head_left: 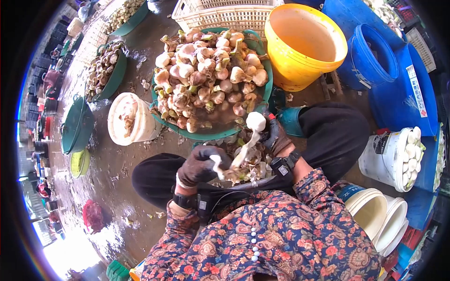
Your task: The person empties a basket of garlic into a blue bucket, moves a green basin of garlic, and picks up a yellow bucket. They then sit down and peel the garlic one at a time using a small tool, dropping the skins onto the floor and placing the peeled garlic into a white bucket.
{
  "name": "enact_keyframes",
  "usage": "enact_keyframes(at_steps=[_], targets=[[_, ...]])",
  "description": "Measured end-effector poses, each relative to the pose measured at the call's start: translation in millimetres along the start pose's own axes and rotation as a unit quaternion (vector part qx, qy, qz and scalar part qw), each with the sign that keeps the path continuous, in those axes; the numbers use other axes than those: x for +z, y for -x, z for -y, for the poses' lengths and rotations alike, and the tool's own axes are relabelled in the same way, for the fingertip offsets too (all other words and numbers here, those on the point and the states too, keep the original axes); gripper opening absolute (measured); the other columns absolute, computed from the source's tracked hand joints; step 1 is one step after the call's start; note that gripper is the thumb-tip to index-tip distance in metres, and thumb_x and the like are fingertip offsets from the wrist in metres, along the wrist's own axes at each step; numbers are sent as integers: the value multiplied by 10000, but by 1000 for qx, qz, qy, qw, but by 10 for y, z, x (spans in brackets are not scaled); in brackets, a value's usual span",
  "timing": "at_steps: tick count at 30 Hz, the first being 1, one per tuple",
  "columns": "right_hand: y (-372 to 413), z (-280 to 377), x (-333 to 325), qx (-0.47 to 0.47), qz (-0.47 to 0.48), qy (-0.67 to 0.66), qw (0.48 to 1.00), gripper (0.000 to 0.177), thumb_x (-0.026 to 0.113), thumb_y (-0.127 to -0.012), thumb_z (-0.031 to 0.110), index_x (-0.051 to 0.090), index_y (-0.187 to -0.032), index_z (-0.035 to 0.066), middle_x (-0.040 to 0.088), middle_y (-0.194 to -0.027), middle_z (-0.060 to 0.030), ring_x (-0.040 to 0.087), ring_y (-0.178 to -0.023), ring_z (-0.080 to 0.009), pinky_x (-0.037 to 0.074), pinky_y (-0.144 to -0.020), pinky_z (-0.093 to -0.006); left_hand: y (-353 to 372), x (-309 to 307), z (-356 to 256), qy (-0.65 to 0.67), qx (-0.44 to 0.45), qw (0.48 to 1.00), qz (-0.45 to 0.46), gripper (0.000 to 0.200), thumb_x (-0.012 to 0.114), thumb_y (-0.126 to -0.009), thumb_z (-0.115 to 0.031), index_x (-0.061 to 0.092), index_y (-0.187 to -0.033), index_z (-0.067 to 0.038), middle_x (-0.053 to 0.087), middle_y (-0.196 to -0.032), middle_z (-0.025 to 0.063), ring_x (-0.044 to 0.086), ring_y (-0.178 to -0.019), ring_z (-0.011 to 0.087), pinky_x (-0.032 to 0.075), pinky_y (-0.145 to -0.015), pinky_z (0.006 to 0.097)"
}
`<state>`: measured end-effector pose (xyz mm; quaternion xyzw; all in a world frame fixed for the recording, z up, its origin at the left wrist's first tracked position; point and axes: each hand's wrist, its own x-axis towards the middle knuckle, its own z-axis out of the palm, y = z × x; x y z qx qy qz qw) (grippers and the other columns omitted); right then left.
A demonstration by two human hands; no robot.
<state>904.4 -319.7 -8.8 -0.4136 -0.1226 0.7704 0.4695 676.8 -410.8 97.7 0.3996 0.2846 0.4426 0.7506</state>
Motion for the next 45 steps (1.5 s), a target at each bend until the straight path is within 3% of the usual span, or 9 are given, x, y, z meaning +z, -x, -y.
enact_keyframes(at_steps=[6, 7, 10, 19, 23, 30, 39, 42, 45], targets=[[8, 181, 113, 169, -67, -122, 976, 257, 588, -850, 367, 592, -881, 112, 557, -665, 6, 504, -524, -97, 441, -437, -216, -108, -157, -58, 263, 145, 950, 88, 150, 623, -743, -147, 551, -708, -20, 560, -686, 118, 578, -638, 166, 445, -534, 283], [-79, 135, -28, 194, 5, -145, 970, 213, 588, -855, 316, 580, -896, 107, 530, -650, 9, 501, -528, -97, 450, -458, -217, -223, -117, -58, -12, 18, 999, 45, 256, 641, -755, -217, 564, -846, 9, 591, -778, 134, 598, -727, 225, 468, -629, 317], [-251, 201, -95, 161, 34, -201, 966, 182, 580, -861, 268, 565, -916, 95, 517, -651, 10, 509, -556, -102, 449, -473, -221, -547, -259, 292, -598, -154, 779, -111, 508, 681, -738, -373, 563, -1045, 14, 629, -953, 180, 600, -919, 324, 476, -784, 365], [-69, 821, 235, -41, 80, -4, 996, 440, 527, -863, 477, 589, -1016, 69, 643, -844, -68, 569, -659, -161, 464, -589, -290, -1771, -693, 1140, -626, -215, 687, -302, 522, 601, -699, -440, 551, -1123, -140, 622, -998, 174, 590, -937, 355, 462, -820, 418], [-319, 336, 96, -137, -49, 432, 890, 440, 607, -826, 454, 648, -934, 29, 650, -810, -68, 583, -698, -158, 438, -606, -296, -1710, -618, 1010, -549, -142, 755, -331, 540, 693, -660, -361, 565, -1084, -51, 630, -970, 158, 618, -889, 299, 474, -788, 374], [-308, 10, 106, -308, -73, 581, 750, 363, 646, -789, 398, 615, -724, 42, 587, -688, -205, 584, -641, -367, 441, -559, -409, -1164, -286, 628, -412, -9, 898, -152, 563, 752, -675, -260, 547, -1109, 33, 601, -1002, 98, 554, -904, 146, 448, -800, 282], [61, 108, 405, -245, 14, 585, 773, 363, 553, -863, 349, 616, -732, 16, 577, -642, -211, 597, -606, -333, 433, -538, -412, -804, -8, 307, -617, 43, 756, -214, 534, 790, -582, -290, 630, -1051, -90, 591, -911, 174, 570, -872, 322, 478, -766, 383], [8, 73, 339, -230, 55, 528, 816, 358, 537, -878, 346, 621, -758, 20, 577, -612, -171, 581, -558, -252, 437, -525, -376, -771, -44, 223, -603, 48, 774, -190, 571, 787, -613, -328, 612, -1069, -33, 608, -900, 120, 594, -825, 238, 482, -758, 336], [186, 205, 482, -99, 97, 353, 925, 328, 530, -889, 347, 632, -811, 44, 594, -632, -79, 547, -538, -151, 439, -509, -307, -723, -132, 142, -201, -99, 966, -127, 510, 713, -737, -267, 556, -1128, 21, 597, -880, -3, 557, -733, 96, 472, -710, 244]])
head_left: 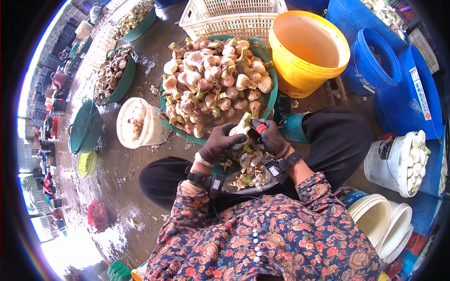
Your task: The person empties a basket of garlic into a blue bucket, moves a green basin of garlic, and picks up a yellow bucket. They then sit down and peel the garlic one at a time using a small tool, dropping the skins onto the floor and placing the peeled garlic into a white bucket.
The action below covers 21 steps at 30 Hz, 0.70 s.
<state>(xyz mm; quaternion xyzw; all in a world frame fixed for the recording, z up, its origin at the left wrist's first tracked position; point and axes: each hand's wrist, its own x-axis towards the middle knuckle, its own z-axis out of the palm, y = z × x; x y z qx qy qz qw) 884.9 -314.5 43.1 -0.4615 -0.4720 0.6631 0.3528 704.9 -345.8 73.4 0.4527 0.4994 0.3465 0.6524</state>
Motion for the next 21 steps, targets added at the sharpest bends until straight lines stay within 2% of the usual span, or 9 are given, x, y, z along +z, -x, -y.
enact_keyframes(at_steps=[1, 2, 6, 9, 11, 13, 14, 16, 21], targets=[[47, 97, 14, 88, 37, -176, 980, 313, 528, -892, 350, 635, -844, 59, 599, -660, -26, 528, -541, -102, 435, -500, -268, 4, -2, -1, 0, 0, 1000, 1, 510, 713, -737, -267, 556, -1128, 21, 597, -880, -3, 557, -733, 96, 472, -710, 244], [-5, -25, -42, 47, 91, -207, 973, 317, 538, -886, 386, 629, -886, 83, 595, -742, 27, 533, -572, -70, 437, -491, -227, 16, 6, 5, 51, -29, 998, -12, 505, 694, -755, -253, 538, -1153, 16, 602, -892, 3, 558, -739, 95, 472, -698, 245], [-46, -34, 20, 99, -7, -145, 984, 400, 532, -869, 466, 621, -894, 77, 599, -757, 7, 558, -610, -83, 460, -496, -240, -30, 194, 197, 119, 5, 992, -48, 505, 657, -790, -199, 481, -1216, 9, 591, -994, 31, 546, -830, 108, 458, -730, 259], [63, 0, 19, 205, 97, -259, 939, 577, 443, -857, 588, 599, -1031, 61, 631, -851, -27, 600, -657, -126, 503, -540, -277, -57, 207, 227, 84, 45, 995, -35, 586, 710, -753, -192, 452, -1234, 21, 565, -1089, 72, 531, -966, 137, 439, -837, 289], [72, 23, 28, 159, 102, -225, 956, 594, 436, -853, 601, 602, -1021, 56, 630, -848, -29, 597, -655, -128, 496, -548, -263, -58, 211, 188, -163, 199, 950, -178, 710, 776, -688, -210, 420, -1247, 47, 570, -1111, 112, 531, -1013, 157, 439, -855, 307], [57, 35, 33, 60, 108, -156, 980, 629, 422, -845, 627, 608, -1000, 47, 628, -843, -31, 592, -651, -131, 482, -565, -235, -7, 169, 118, -161, 216, 942, -202, 712, 814, -614, -187, 485, -1214, 8, 594, -1092, 128, 577, -985, 202, 459, -819, 317], [28, 16, -2, 63, 108, -156, 980, 629, 422, -845, 627, 608, -1000, 47, 628, -843, -31, 592, -651, -131, 482, -565, -235, 23, 89, 84, -279, 212, 928, -130, 612, 792, -627, -158, 537, -1168, -26, 606, -1057, 120, 592, -954, 225, 468, -797, 318], [-63, -80, -96, 293, 144, -123, 937, 600, 433, -851, 612, 609, -937, 45, 608, -793, -19, 567, -632, -118, 452, -543, -238, 54, 69, 130, -409, 232, 880, -69, 360, 716, -667, -78, 651, -1020, -101, 631, -927, 101, 619, -835, 290, 494, -728, 312], [-142, -298, -51, 217, 116, -132, 960, 492, 502, -853, 544, 603, -912, 66, 565, -752, 2, 515, -618, -93, 422, -533, -239, 22, 144, 452, -265, 161, 941, -132, 256, 653, -765, -100, 636, -1013, -41, 644, -828, 55, 630, -715, 210, 502, -660, 288]])
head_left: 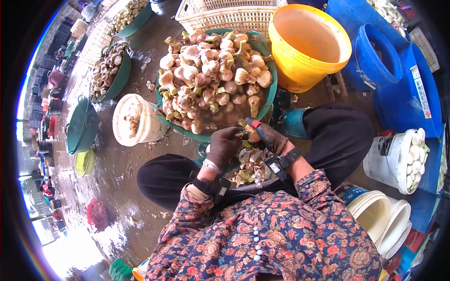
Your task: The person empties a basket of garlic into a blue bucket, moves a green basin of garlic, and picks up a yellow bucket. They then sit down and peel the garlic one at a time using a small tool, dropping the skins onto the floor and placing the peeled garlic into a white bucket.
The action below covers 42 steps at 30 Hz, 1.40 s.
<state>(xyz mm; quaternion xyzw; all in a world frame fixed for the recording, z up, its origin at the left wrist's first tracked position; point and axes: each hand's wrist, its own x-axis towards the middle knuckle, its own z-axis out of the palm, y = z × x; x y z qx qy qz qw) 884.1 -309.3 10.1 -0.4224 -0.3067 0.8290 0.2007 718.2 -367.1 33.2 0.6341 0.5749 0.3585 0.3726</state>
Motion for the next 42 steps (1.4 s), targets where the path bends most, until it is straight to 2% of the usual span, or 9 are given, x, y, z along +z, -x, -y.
enact_keyframes(at_steps=[4, 8, 14, 20, 22, 25, 28, 34, 42], targets=[[124, 141, 90, -99, 65, 20, 993, 405, 595, -842, 373, 554, -1054, 30, 558, -936, -19, 507, -848, -94, 412, -750, -241, -68, -102, -215, 414, -317, 850, -76, 271, 610, -859, -208, 616, -1004, 21, 629, -802, 6, 614, -690, 136, 506, -633, 253], [268, 230, 200, -178, 167, -23, 969, 473, 643, -824, 249, 480, -1197, 8, 535, -1119, -54, 489, -1056, -134, 382, -917, -264, -46, -74, -31, 618, -160, 768, -51, 393, 578, -874, -156, 476, -1209, 20, 614, -985, 67, 610, -888, 187, 499, -782, 276], [156, 71, 231, -490, -100, 513, 698, 480, 692, -729, 126, 528, -1177, 77, 533, -1150, -118, 498, -1093, -294, 378, -955, -338, 18, -304, 77, -112, 116, 985, -64, 582, 571, -769, 33, 375, -1315, -9, 553, -1190, 174, 573, -1058, 266, 459, -863, 297], [18, 81, 208, -215, -137, -86, 963, 190, 707, -733, 107, 650, -906, 52, 634, -830, -75, 610, -697, -185, 490, -628, -269, 76, -296, -96, 140, -28, 987, -70, 383, 580, -792, -24, 502, -1165, -59, 597, -891, 110, 558, -744, 284, 462, -663, 319], [28, 30, 18, -142, -173, -128, 966, 153, 682, -764, 157, 654, -875, 55, 627, -717, -35, 599, -630, -141, 484, -552, -247, 143, -371, -35, -141, 133, 980, -42, 103, 536, -849, -46, 512, -949, -40, 550, -820, 93, 530, -709, 237, 442, -658, 297], [39, 30, -28, -104, -159, -255, 948, 312, 491, -878, 343, 621, -949, 68, 626, -752, -48, 572, -573, -132, 472, -478, -255, 240, -483, -359, 196, 34, 980, 29, 112, 593, -819, -92, 503, -761, -58, 509, -742, 63, 518, -693, 221, 432, -673, 310], [-130, -218, -389, -89, 28, -358, 929, 364, 449, -890, 394, 581, -1039, 89, 617, -750, -52, 551, -544, -150, 463, -460, -269, 309, -604, -565, 679, 72, 726, 82, 386, 745, -694, -319, 418, -608, -132, 465, -624, 6, 476, -597, 144, 415, -671, 297], [-81, -50, -379, -120, -94, -195, 969, 386, 445, -896, 418, 564, -1091, 107, 627, -849, -47, 578, -653, -164, 488, -568, -294, -60, -649, -476, 61, -84, 957, 270, 417, 674, -786, -342, 611, -1026, -7, 652, -875, 126, 613, -780, 210, 477, -699, 323], [441, 962, -373, -319, -6, -265, 910, 518, 472, -858, 547, 555, -1062, 79, 645, -895, -116, 637, -772, -215, 535, -645, -354, -1001, 344, -37, -301, -212, 921, 124, 625, 603, -702, -606, 636, -955, -35, 642, -884, 198, 616, -846, 357, 471, -759, 410]])
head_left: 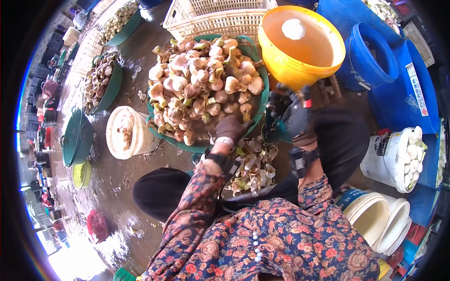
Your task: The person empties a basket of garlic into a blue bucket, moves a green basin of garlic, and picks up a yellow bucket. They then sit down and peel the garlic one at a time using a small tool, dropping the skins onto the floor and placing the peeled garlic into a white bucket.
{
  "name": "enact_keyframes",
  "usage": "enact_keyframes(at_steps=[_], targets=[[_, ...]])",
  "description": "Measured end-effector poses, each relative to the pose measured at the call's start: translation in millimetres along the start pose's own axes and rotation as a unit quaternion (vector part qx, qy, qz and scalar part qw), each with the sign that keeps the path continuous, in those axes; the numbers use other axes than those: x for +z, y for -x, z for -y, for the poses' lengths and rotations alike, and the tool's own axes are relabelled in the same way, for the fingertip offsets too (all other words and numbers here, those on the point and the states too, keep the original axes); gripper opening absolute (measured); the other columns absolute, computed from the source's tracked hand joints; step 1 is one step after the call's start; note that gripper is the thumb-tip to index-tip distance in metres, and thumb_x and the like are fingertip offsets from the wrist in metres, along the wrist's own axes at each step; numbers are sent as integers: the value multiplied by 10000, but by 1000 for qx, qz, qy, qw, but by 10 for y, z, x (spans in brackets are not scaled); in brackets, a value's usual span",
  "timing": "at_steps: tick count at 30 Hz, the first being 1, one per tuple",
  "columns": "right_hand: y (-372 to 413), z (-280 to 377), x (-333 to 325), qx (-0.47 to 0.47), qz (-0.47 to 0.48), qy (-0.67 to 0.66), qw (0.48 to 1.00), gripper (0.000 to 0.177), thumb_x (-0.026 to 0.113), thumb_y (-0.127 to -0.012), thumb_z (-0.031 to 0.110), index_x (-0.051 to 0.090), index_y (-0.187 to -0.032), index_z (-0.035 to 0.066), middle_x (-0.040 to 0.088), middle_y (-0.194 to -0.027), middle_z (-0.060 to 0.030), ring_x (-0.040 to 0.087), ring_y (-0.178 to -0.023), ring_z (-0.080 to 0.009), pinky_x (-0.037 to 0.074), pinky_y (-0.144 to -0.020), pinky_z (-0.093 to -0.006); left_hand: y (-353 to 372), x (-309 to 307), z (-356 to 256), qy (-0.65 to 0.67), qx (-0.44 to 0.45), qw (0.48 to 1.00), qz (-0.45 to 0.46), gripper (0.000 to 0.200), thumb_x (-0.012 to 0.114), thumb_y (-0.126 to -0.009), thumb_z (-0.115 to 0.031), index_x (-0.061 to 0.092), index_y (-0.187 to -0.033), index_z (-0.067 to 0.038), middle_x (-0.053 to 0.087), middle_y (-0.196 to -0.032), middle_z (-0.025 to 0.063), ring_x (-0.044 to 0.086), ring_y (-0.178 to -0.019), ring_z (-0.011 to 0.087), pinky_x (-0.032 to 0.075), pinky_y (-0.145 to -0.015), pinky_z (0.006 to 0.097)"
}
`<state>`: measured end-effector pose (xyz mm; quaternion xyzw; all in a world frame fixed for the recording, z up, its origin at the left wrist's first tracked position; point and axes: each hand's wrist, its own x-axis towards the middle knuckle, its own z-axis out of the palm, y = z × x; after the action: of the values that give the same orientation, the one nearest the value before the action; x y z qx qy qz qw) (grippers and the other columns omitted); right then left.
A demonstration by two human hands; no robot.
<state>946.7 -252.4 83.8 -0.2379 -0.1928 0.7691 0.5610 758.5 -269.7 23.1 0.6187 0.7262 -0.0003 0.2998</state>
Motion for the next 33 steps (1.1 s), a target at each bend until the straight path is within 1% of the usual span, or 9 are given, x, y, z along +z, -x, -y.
enact_keyframes(at_steps=[6, 9, 12, 16, 18, 21, 28, 32, 33], targets=[[-98, -589, -480, 199, -238, 264, 913, 442, 526, -860, 501, 580, -1027, 96, 629, -827, -39, 602, -732, -156, 486, -579, -272, -423, 314, 98, -2, 33, 995, -99, 597, 580, -705, -602, 663, -873, -35, 643, -885, 203, 620, -868, 353, 476, -776, 417], [-124, -1018, -689, 59, -169, 434, 883, 464, 518, -856, 512, 572, -985, 69, 605, -793, -24, 575, -635, -130, 481, -543, -269, 40, -258, 79, 19, 130, 991, 19, 513, 642, -719, -495, 663, -900, -15, 643, -833, 196, 633, -826, 323, 494, -739, 372], [-13, -1023, -588, 107, 20, 340, 934, 446, 474, -896, 460, 570, -1060, 57, 610, -820, -34, 584, -677, -140, 486, -570, -267, 393, -423, 172, 276, 250, 928, -11, 559, 768, -677, -286, 577, -1099, 27, 620, -1034, 153, 617, -930, 238, 481, -810, 331], [267, -829, 119, 285, -61, 3, 956, 485, 418, -914, 487, 554, -1092, 58, 625, -893, -47, 591, -692, -138, 492, -587, -279, 743, -409, 164, 389, 246, 888, 1, 630, 774, -692, -191, 486, -1205, 35, 570, -1130, 128, 550, -1042, 201, 442, -886, 315], [288, -891, 23, 263, -48, 59, 962, 467, 434, -905, 500, 606, -944, 67, 632, -810, -39, 598, -664, -147, 475, -556, -300, 833, -457, 156, 376, 212, 902, -8, 628, 777, -678, -200, 498, -1189, 37, 571, -1127, 138, 556, -1035, 210, 443, -885, 322], [296, -1030, -71, -65, -43, 454, 887, 492, 543, -859, 478, 603, -617, 54, 587, -553, -91, 596, -544, -220, 414, -503, -358, 938, -451, 227, 288, 204, 933, -64, 624, 780, -645, -222, 527, -1159, 24, 577, -1097, 151, 574, -999, 235, 451, -871, 333], [379, -966, 57, -81, -21, 698, 711, 372, 583, -843, 367, 612, -712, 20, 554, -614, -226, 566, -589, -378, 416, -529, -421, 1022, -343, 325, 123, 226, 950, -176, 584, 760, -598, -252, 578, -1128, -88, 580, -942, 155, 598, -859, 322, 489, -765, 379], [341, -991, -61, -20, 5, 650, 760, 322, 562, -862, 309, 615, -744, 14, 603, -635, -160, 590, -572, -282, 425, -529, -375, 1003, -373, 381, 81, 246, 950, -172, 577, 748, -632, -228, 562, -1142, -32, 605, -934, 113, 619, -797, 250, 501, -724, 335], [330, -991, -93, 46, -2, 537, 842, 307, 556, -870, 298, 614, -776, 12, 616, -676, -109, 585, -596, -210, 426, -531, -345, 991, -375, 418, 81, 246, 950, -171, 577, 748, -632, -228, 562, -1142, -32, 605, -934, 113, 619, -797, 250, 501, -724, 335]])
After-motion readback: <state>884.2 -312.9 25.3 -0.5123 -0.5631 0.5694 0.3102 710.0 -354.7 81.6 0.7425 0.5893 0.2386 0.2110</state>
